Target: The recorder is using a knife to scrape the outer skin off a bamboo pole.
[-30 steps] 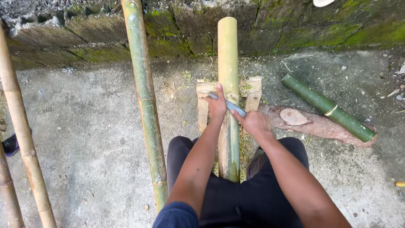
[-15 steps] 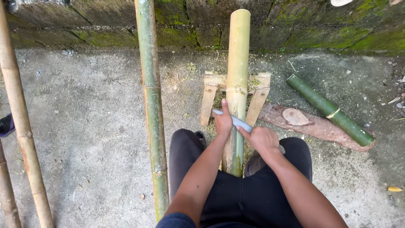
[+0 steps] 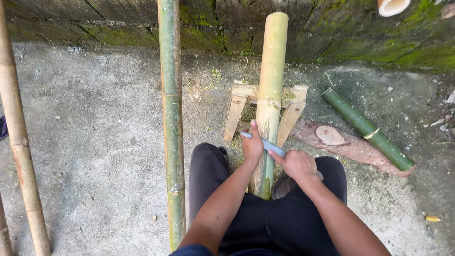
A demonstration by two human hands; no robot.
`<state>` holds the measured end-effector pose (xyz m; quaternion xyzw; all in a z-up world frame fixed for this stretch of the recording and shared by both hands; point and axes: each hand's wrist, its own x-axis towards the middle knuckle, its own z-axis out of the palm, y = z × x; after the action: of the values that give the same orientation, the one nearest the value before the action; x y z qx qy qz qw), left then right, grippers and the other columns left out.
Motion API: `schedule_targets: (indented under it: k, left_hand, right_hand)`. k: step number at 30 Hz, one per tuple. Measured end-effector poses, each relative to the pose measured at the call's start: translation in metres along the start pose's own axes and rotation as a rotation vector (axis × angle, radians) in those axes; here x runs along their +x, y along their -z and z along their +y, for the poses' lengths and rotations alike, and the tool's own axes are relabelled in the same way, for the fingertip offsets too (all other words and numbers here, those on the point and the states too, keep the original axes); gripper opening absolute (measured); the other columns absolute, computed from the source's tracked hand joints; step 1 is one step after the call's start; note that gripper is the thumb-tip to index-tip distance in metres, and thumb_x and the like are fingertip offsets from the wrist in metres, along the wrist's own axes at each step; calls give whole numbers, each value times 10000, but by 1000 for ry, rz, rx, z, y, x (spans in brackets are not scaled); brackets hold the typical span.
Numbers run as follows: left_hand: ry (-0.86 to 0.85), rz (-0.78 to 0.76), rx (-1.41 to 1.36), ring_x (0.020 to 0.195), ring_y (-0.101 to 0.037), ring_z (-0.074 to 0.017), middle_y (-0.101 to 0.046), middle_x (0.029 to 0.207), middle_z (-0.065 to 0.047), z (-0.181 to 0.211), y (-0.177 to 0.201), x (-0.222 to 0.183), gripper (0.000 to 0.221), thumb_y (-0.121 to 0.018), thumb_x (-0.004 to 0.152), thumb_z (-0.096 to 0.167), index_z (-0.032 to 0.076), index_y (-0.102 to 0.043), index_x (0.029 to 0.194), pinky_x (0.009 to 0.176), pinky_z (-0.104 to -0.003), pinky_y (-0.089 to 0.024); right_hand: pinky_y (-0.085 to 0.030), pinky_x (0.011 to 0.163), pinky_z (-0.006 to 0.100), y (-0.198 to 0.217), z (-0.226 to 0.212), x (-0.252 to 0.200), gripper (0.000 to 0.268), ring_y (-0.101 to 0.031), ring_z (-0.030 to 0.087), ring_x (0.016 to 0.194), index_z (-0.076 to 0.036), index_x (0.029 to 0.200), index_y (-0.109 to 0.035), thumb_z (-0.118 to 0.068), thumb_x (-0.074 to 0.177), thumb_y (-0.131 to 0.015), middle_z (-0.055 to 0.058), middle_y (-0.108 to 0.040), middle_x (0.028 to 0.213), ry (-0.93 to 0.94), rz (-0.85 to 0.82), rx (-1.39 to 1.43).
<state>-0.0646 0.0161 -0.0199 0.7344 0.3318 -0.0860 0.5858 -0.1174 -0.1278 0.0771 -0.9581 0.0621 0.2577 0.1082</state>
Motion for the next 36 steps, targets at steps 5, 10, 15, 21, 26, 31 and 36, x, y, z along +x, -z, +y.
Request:
schedule_targets:
  k: [5,10,15,21,26,31,36]
  left_hand:
    - [79,-55,140,1225,-585,-445,-597,1269,-338,51,-9,26,1066,-289,889,817,-103,-387,1419,1060,-487,-418]
    - [102,-52,167,1342,-491,-468,-487,1405,-386,48,-16,34,1187,-286,923,852,-165,-153,1521,1142,-457,-353]
    - [14,-90,3,1270,-603,-428,-572,1335,-357,37,0,1,1157,-324,828,845,-121,-299,1464,1110,-441,-422]
    - [119,-26,162,1291,-549,-458,-555,1363,-351,61,-13,26,1125,-328,853,841,-68,-287,1514,1091,-485,-397]
    - [57,-24,149,1324,-529,-451,-527,1387,-366,34,-9,14,1154,-355,880,866,-112,-287,1489,1114,-454,-391]
    - [107,-30,167,1303,-530,-471,-521,1401,-341,55,-15,28,1128,-346,857,850,-69,-300,1511,1090,-490,-387]
    - [85,-76,133,1277,-585,-436,-571,1350,-347,56,-6,12,1138,-334,854,852,-73,-273,1514,1087,-464,-423]
  right_hand:
    - [-584,686,493,21,-12,36,889,-739,398,708,-12,736,-774,-842,856,-481,255,-711,713,-28,64,16]
    - [-571,710,485,35,-7,37,887,-734,387,712,-8,706,-784,-837,844,-502,245,-713,710,-61,51,31]
    - [-588,737,490,5,6,24,885,-742,408,766,-8,713,-771,-842,812,-493,254,-720,736,18,71,29]
    - [-570,737,505,30,-5,44,928,-731,438,769,26,716,-765,-848,855,-487,299,-699,729,-22,69,49]
    - [-588,712,494,19,2,28,930,-744,412,727,18,714,-767,-855,828,-466,271,-709,716,-2,26,24]
    - [-577,669,513,25,-4,43,944,-725,409,684,49,736,-763,-851,838,-499,267,-696,707,-54,28,48]
    - [-608,676,501,33,-1,33,940,-770,375,677,28,725,-772,-856,817,-467,234,-730,689,-67,-76,75]
